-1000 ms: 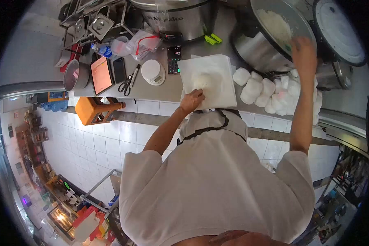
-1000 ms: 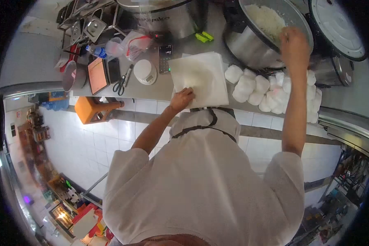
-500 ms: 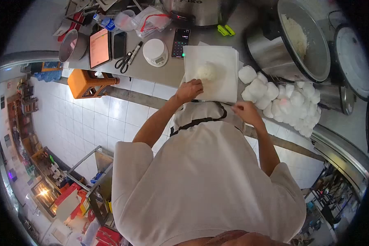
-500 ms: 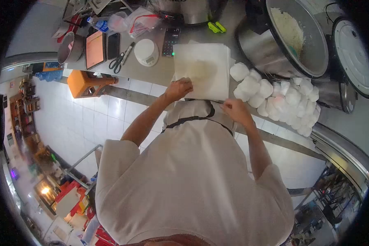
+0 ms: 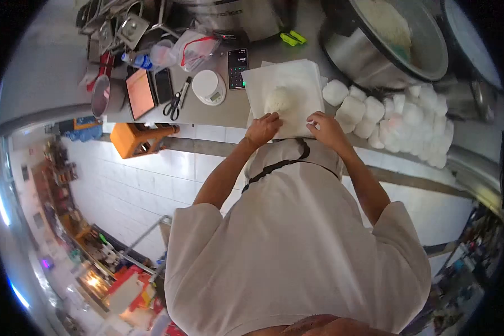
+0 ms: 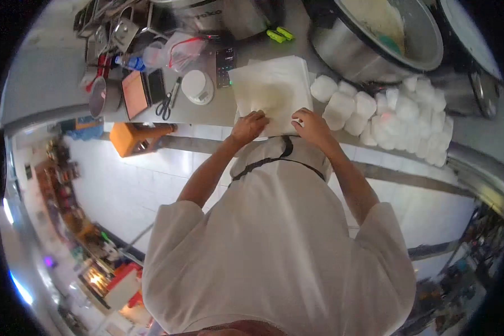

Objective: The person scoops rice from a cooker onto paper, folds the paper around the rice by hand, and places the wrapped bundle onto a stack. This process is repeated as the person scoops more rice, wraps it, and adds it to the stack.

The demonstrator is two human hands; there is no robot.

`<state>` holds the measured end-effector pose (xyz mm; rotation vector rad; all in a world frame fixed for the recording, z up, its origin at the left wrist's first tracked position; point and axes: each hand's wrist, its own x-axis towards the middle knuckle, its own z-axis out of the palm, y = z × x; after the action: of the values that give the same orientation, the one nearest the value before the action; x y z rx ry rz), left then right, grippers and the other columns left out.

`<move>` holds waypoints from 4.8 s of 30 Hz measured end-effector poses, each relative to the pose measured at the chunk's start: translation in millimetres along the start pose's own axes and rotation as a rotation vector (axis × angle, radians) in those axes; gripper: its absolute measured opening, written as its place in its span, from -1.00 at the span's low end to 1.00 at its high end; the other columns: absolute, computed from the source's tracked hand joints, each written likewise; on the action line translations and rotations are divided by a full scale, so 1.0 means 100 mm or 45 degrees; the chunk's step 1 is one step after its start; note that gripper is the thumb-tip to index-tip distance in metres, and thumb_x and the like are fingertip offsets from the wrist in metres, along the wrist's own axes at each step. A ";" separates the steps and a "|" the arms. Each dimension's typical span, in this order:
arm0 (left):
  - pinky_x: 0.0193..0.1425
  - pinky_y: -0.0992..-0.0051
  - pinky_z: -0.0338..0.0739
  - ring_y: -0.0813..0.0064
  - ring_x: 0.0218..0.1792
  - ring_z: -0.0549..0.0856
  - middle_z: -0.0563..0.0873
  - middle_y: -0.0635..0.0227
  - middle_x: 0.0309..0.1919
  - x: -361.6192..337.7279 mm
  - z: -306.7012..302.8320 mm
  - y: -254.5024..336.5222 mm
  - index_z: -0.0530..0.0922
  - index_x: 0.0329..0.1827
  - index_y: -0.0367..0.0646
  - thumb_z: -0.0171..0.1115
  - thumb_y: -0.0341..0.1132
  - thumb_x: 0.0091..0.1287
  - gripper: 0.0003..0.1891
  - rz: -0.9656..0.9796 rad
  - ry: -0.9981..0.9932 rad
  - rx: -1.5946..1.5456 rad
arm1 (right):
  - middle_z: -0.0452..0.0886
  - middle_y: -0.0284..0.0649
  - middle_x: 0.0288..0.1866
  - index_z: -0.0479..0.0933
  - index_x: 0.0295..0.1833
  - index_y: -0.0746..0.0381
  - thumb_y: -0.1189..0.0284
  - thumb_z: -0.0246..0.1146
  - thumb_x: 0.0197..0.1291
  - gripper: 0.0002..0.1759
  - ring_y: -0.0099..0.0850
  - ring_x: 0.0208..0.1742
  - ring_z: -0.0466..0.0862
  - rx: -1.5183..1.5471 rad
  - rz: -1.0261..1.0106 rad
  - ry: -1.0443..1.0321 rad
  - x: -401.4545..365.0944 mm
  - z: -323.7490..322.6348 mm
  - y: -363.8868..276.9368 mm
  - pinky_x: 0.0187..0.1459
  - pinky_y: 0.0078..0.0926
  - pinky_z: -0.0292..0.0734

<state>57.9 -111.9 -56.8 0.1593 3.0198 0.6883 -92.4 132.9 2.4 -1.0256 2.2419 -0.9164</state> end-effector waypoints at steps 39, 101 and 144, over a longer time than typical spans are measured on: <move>-0.33 0.24 0.63 0.31 -0.57 0.72 0.75 0.15 -0.53 -0.12 0.16 -0.08 0.69 -0.28 -0.36 0.32 0.03 0.52 -0.49 -1.038 0.773 -1.339 | 0.50 -0.10 0.45 0.53 0.32 0.28 0.30 0.30 0.31 -0.49 -0.09 0.43 0.49 -0.695 -0.744 0.082 0.23 0.56 -0.04 0.42 0.08 0.34; 0.43 0.03 0.50 0.30 0.04 0.81 0.80 0.27 0.01 1.30 -0.55 -0.46 0.68 0.21 -0.10 0.28 -0.23 0.36 -0.63 -0.291 -0.173 0.448 | 0.09 -0.04 0.76 0.23 0.69 -0.01 0.05 0.29 0.34 -0.15 -0.02 0.75 0.09 -0.873 -0.426 0.192 0.30 0.87 -0.04 0.52 0.64 -0.14; 0.23 0.17 0.61 0.07 0.11 0.63 0.54 0.16 0.20 0.14 0.32 -0.29 0.61 0.06 -0.27 0.16 -0.46 0.35 -0.75 -0.211 0.580 0.128 | 0.60 -0.06 -0.11 0.67 0.02 0.30 0.53 0.26 0.21 -0.73 -0.06 0.04 0.66 -0.568 -0.357 0.524 0.78 0.77 0.31 0.04 -0.09 0.63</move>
<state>42.8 -123.0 -98.3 -0.2832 3.4438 0.6311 -100.7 57.9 -83.3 -1.4904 2.7777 -0.8117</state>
